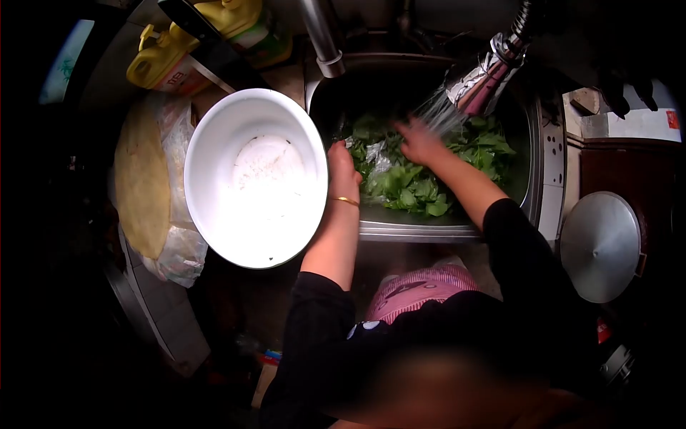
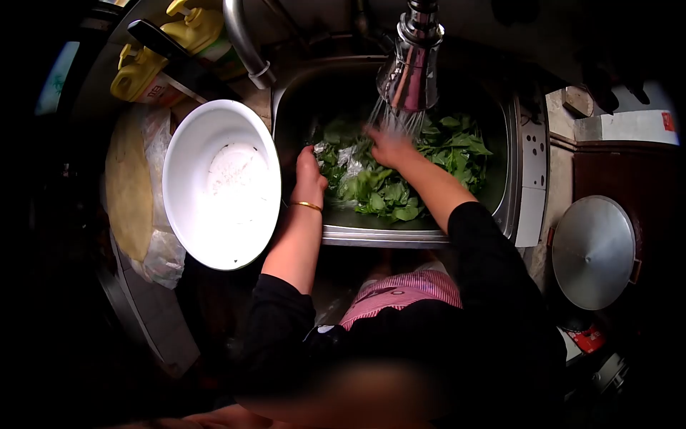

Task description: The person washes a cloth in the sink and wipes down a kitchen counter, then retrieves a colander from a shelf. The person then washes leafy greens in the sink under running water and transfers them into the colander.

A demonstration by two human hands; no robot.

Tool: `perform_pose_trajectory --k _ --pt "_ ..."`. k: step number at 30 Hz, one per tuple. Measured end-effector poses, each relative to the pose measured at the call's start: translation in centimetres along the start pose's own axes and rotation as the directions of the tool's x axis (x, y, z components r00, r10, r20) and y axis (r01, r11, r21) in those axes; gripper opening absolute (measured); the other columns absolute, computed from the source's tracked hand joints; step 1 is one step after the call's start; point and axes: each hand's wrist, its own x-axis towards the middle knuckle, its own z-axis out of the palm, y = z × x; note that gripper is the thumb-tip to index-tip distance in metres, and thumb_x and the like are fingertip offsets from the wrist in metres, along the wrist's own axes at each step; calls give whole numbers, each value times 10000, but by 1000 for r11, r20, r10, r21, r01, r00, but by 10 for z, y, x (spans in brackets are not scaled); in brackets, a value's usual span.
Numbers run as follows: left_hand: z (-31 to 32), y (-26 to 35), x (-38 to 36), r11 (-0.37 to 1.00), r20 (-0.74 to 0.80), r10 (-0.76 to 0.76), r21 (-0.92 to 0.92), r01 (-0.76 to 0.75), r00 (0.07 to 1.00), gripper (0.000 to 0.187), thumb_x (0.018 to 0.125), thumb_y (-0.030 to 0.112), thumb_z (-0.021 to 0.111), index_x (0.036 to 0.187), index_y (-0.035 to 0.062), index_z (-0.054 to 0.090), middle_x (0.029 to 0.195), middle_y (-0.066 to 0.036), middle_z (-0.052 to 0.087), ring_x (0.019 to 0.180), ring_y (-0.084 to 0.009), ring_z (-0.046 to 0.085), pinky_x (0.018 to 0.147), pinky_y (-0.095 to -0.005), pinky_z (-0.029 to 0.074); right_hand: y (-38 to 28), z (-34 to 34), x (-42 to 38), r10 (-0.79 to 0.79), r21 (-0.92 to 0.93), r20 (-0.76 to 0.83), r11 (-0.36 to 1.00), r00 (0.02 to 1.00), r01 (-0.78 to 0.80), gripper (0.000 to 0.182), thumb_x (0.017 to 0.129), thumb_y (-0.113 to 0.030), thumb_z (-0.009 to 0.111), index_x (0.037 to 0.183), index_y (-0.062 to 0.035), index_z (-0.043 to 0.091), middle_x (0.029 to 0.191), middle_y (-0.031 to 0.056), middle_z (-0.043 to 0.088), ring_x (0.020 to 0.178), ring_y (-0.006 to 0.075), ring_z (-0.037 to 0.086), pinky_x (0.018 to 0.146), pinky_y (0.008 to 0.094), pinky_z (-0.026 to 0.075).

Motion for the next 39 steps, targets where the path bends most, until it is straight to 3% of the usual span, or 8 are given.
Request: perform_pose_trajectory --k 8,12,15,18,23,29,33,39 --pt "-12 -16 30 1000 1 6 -17 -6 1000 284 879 229 437 973 0 576 922 -117 611 807 -264 595 724 -405 493 -26 26 -19 -667 -155 -24 738 745 656 690 729 -156 567 1386 -252 380 1424 208 333 1296 404 333 1019 587 306" --pt "19 11 -29 999 -10 -22 -32 22 1000 290 891 223 424 966 -4 588 922 -116 633 797 -250 619 743 -385 505 20 5 25 201 82 14 976 980 -201 665 755 -210 568 1390 -256 372 1406 215 358 1253 414 376 981 568 337" --pt "17 4 -15 997 30 -46 -59 47 999 291 893 230 429 962 -4 588 907 -99 628 772 -237 611 719 -374 498 -66 11 -12 -13 -366 -6 931 1000 10 621 759 -328 576 1355 -234 432 1402 155 383 1302 349 342 1024 583 260" --pt "14 4 -13 992 -69 94 89 -88 993 311 886 240 453 997 -16 588 956 -106 619 822 -243 599 752 -371 480 -52 29 -25 -529 -96 184 829 828 551 616 757 -320 583 1348 -236 428 1403 139 386 1290 353 356 981 574 334" --pt "16 -1 -10 983 -169 142 138 -120 975 341 881 235 472 1089 -18 566 1026 -114 600 913 -243 565 812 -363 448 -10 10 8 43 -118 -18 992 999 -45 641 807 -254 558 1407 -191 340 1353 249 400 1235 410 388 1009 539 329" --pt "24 12 -26 956 70 295 -13 -294 953 300 874 179 441 1059 -18 571 951 -83 607 832 -196 562 774 -329 452 -46 10 -47 -486 148 -106 855 867 497 690 756 -189 566 1405 -166 332 1412 235 315 1315 410 282 1031 535 309" --pt "29 12 -30 797 -50 536 360 -485 843 331 837 142 515 1098 -60 550 1106 -171 572 962 -259 560 877 -339 429 16 -31 -68 -179 -392 121 895 976 212 656 750 -261 596 1376 -219 404 1410 170 352 1288 367 325 992 631 262" --pt "30 12 -46 392 89 689 789 -473 720 496 780 171 575 1219 -38 479 1269 -212 438 1183 -356 407 1016 -416 318 -10 37 -22 71 -186 -97 979 993 -88 695 743 -177 584 1396 -115 355 1424 238 303 1306 382 315 1019 586 279"
